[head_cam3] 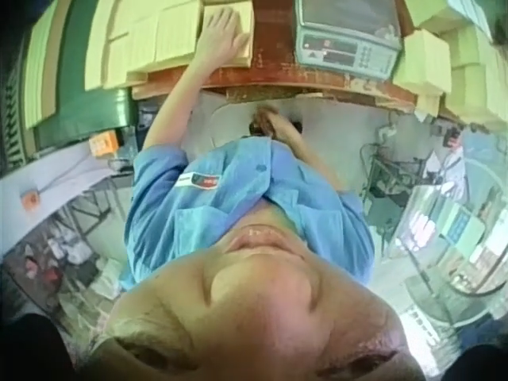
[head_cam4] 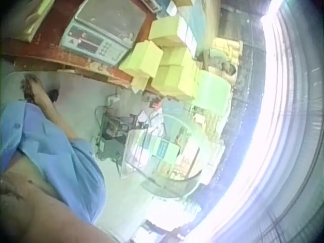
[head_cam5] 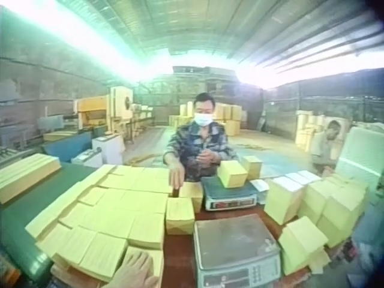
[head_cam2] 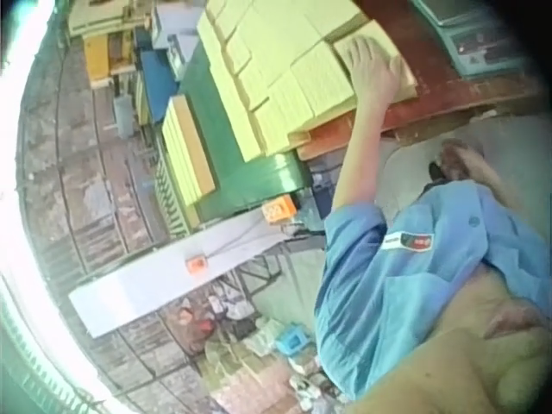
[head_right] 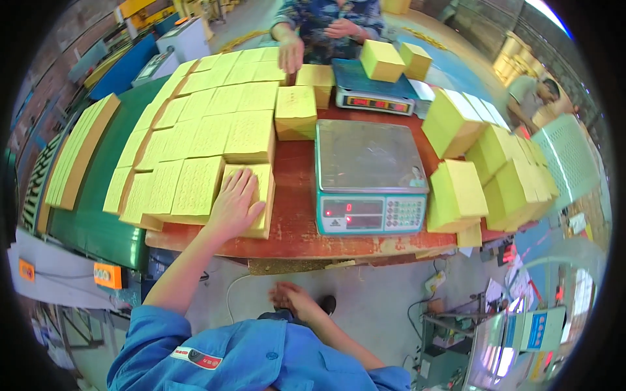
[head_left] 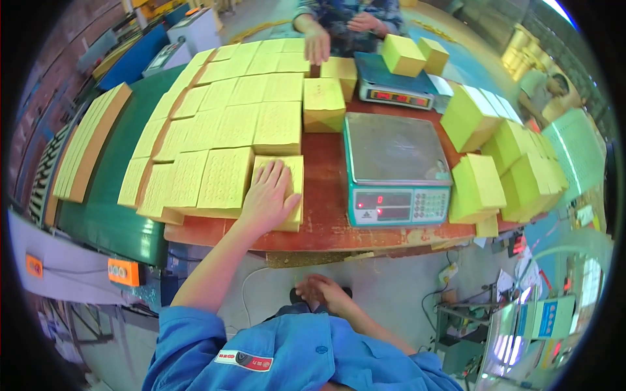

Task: The recorder is weighing stacks of yellow paper on an industrial scale and placing them onto a conveyor belt or storage area in a paper mill.

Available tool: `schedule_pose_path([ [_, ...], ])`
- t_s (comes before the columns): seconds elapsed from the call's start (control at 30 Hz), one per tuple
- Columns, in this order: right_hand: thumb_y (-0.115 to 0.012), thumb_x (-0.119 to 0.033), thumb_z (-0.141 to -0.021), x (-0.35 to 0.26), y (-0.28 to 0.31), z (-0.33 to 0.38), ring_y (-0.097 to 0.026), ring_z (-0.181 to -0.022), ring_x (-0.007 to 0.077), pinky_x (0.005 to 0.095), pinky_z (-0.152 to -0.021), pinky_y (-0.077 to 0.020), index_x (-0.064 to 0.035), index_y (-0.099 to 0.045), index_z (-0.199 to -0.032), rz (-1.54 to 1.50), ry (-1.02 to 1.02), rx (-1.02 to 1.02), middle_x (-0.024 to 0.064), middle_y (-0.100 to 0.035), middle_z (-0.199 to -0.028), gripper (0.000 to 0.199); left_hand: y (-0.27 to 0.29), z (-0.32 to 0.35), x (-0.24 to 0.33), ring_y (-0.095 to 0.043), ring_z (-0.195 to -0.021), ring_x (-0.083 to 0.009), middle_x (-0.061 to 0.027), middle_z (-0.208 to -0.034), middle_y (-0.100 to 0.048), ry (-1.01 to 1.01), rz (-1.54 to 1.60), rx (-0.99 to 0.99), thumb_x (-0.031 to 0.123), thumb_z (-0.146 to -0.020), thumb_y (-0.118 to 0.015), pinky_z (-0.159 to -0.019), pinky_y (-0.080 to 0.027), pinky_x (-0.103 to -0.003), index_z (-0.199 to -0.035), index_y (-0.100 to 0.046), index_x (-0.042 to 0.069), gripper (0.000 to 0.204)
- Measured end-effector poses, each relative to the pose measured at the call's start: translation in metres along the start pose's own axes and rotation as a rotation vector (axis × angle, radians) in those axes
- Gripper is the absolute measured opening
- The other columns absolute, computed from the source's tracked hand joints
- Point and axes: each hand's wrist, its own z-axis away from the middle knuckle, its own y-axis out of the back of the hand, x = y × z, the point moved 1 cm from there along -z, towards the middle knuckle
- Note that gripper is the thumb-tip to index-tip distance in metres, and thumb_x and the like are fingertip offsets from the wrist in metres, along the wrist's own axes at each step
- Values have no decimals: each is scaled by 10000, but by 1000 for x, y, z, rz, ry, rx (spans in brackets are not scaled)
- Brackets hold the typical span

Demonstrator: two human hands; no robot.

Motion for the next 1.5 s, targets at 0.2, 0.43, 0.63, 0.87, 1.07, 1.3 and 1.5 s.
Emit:
schedule_pose_path([
  [0.2, -519, -141, -913, -17, -16, -19, -527, -1204, 246, 413, -1041, -385, -19, -454, -1357, -518, 243, -182, 125, -550, -1324, 465, 34, 68, 66, -271, -1399, -418, -264, -1478, -334, -192, 142, -170, 398, -867, -556, -1162, -182, -514, -1363, -411, -87, 708],
  [0.43, -575, -228, -894, -49, -51, 19, -496, -1253, 225, 394, -1067, -367, -22, -402, -1419, -259, 256, -234, 90, -522, -1370, 590, 58, 113, 51, -251, -1412, -405, -231, -1491, -336, 75, 254, -96, 366, -884, -543, -1166, -127, -516, -1417, -359, -54, 704],
  [0.63, -634, -315, -896, -143, -67, 105, -324, -1397, 304, 397, -1123, -282, 18, -338, -1453, 602, 765, -145, 181, -340, -1498, 713, 47, 111, 55, -373, -1354, -316, -158, -1478, -375, 431, 1383, 146, 397, -979, -430, -1116, -290, -436, -1461, -334, 18, 622],
  [0.87, -776, -296, -750, -249, -47, 145, -319, -1389, 384, 440, -1115, -298, 13, -319, -1457, 809, 1296, 356, 262, -285, -1499, 897, -7, -7, 134, -494, -1228, -248, -103, -1368, -469, 426, 1999, 395, 413, -1018, -405, -1033, -420, -384, -1411, -399, 76, 518],
  [1.07, -815, -213, -661, -387, 9, 182, -442, -1292, 382, 444, -1073, -375, -37, -425, -1409, 1266, 1360, 588, 183, -445, -1423, 862, -25, -126, 208, -483, -1239, -203, -86, -1349, -469, 544, 2064, 538, 377, -1033, -397, -1042, -420, -360, -1416, -373, 91, 479],
  [1.3, -819, -193, -632, -451, 79, 149, -467, -1254, 385, 453, -1054, -395, -43, -500, -1352, 1441, 1177, 446, 178, -504, -1362, 802, -77, -183, 228, -540, -1182, -196, -81, -1284, -569, 779, 2028, 451, 435, -1018, -385, -988, -450, -400, -1365, -459, 75, 505],
  [1.5, -813, -158, -616, -438, 70, 136, -451, -1270, 365, 450, -1056, -397, -79, -548, -1306, 1646, 1119, 472, 142, -524, -1349, 743, -93, -165, 235, -558, -1180, -245, -119, -1310, -560, 827, 2815, 349, 483, -1000, -380, -996, -460, -417, -1356, -480, 94, 537],
])
